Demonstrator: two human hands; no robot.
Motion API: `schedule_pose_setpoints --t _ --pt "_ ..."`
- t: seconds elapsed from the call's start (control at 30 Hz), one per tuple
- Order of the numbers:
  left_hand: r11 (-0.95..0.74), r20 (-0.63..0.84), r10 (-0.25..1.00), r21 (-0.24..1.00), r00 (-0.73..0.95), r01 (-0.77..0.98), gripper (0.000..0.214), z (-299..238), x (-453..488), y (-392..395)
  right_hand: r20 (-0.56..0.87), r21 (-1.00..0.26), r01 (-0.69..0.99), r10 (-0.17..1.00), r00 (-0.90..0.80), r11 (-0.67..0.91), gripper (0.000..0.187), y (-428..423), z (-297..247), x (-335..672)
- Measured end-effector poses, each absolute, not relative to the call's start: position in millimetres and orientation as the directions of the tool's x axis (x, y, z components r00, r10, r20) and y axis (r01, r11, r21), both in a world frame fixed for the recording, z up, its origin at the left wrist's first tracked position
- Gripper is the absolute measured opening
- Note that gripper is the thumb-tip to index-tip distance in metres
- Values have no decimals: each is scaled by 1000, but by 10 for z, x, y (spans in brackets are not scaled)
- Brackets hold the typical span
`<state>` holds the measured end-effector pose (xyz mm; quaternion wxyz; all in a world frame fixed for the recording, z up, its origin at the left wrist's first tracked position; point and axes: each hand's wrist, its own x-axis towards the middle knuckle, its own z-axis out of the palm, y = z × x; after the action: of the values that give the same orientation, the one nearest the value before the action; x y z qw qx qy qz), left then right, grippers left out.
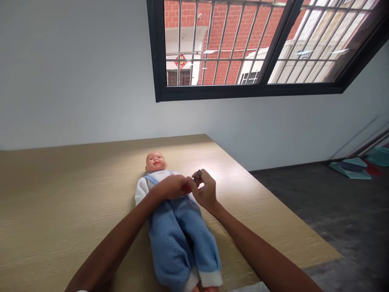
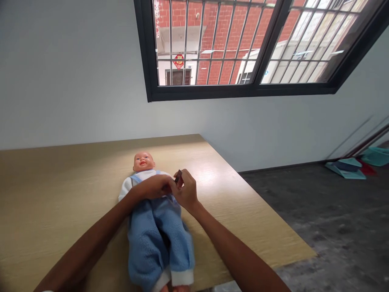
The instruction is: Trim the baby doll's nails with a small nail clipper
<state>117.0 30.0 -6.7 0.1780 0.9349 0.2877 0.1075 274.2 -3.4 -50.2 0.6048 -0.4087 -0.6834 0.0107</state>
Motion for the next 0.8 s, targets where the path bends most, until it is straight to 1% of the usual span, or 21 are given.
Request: schedule_pose_setpoints --t 0.07,0.13,0.2,0.23,0.3,0.37,0.43,0.47,0.5,0.57,0.63,0.7,0.8 --pt "-765 92 616 308 783 566 18 -30 1229 98 833 -504 529 546 89 683 17 -23 -503 2749" --pt "-754 97 652 177 752 632 36 5 1247 -150 838 -499 519 538 86 694 18 -18 -492 2753" --pt "-729 123 684 82 719 679 45 3 1191 -452 839 -498 506 538 76 704 18 -18 -479 2754" --pt "-721 156 691 80 705 689 45 -25 1133 -624 839 -498 499 540 70 709 19 -20 -474 2753" --pt "-705 231 700 76 676 705 52 -153 973 -999 835 -504 480 548 57 718 21 -27 -471 2744" --pt "-704 317 680 29 661 710 57 -353 799 -1368 824 -519 451 564 40 726 21 -45 -480 2724" --pt "-712 438 617 -44 654 701 53 -555 667 -1664 803 -548 410 596 14 729 20 -76 -495 2684" --pt "-696 476 607 -69 637 715 49 -633 627 -1767 788 -566 386 616 -8 729 20 -96 -502 2658" --pt "-687 476 609 -81 634 722 48 -690 605 -1833 770 -585 362 638 -36 726 20 -119 -507 2630" --pt "-670 458 647 -40 610 741 48 -740 609 -1849 730 -619 323 676 -100 716 19 -166 -506 2572" --pt "-655 439 693 50 572 754 48 -730 637 -1724 689 -660 287 712 -138 694 21 -199 -494 2527" --pt "-647 441 714 119 544 753 45 -698 647 -1497 643 -725 221 756 -124 652 24 -208 -477 2503" --pt "-655 451 709 134 543 744 44 -653 587 -1106 593 -797 77 800 -87 599 30 -189 -465 2494"
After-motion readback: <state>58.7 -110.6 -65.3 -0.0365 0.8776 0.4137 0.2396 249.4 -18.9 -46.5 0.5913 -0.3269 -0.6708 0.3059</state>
